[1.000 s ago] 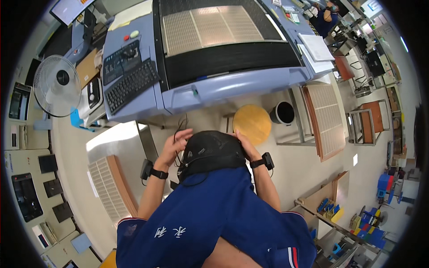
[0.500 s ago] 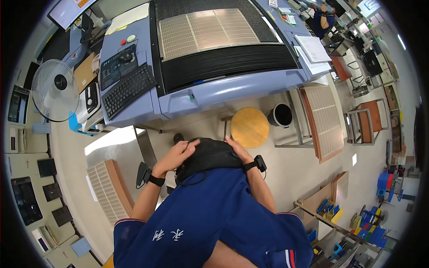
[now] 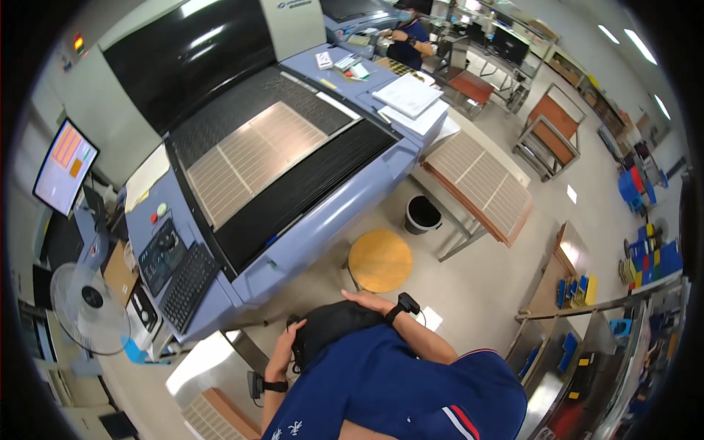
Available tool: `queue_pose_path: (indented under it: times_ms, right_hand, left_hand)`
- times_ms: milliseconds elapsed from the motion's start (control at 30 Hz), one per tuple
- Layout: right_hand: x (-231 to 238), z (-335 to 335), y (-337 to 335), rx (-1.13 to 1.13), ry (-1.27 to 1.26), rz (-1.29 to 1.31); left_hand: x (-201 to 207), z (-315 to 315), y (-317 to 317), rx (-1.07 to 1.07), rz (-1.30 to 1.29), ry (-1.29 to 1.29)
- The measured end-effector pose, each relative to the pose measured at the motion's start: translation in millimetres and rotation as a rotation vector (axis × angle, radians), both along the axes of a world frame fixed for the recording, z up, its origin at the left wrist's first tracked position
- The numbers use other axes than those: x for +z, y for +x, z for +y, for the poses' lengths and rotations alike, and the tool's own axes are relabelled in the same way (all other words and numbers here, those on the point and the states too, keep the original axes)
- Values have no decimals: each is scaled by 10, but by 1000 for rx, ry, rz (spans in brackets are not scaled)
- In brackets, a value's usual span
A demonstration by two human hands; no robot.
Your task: The person operates a machine using a mouse and keyboard while looking at a monitor, then leans over to inspect a large patterned sheet. They return to using the mouse and keyboard before finally walking away from the workstation.
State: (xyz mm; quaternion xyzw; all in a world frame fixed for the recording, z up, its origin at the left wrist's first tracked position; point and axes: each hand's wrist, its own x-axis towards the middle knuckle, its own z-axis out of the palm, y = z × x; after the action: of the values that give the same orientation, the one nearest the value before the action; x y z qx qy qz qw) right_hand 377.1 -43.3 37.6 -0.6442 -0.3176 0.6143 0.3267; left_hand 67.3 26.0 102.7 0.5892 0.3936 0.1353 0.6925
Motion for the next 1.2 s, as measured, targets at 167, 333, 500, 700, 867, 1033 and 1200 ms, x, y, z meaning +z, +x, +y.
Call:
queue_pose_path:
  times_ms: [167,333,500,700,867,1033,1200]
  right_hand:
    - [24,-52,99,106,-96,9]
    - [-63,-82,75,-26,-41,0]
    - [-28,-9,104,72,-102,-9]
    - [-148,87,32,240,-131,24]
    - [-358,216,-71,255,-97,118]
    - [-147,256,-123,259,-97,9]
    - [-217,262,-76,186,-109,122]
  left_hand:
    - [-115,-91,57,58,-25,-153]
    - [-150,-80,98,64,-38,-197]
    - [-65,-119,120,176,-23,-246]
    - [-11,-319,40,302,-48,-258]
    - [-79,-328,-90,390,-41,-255]
    - [81,-264,-76,399,-29,-318]
    - [111,-157,3,326,-8,-216]
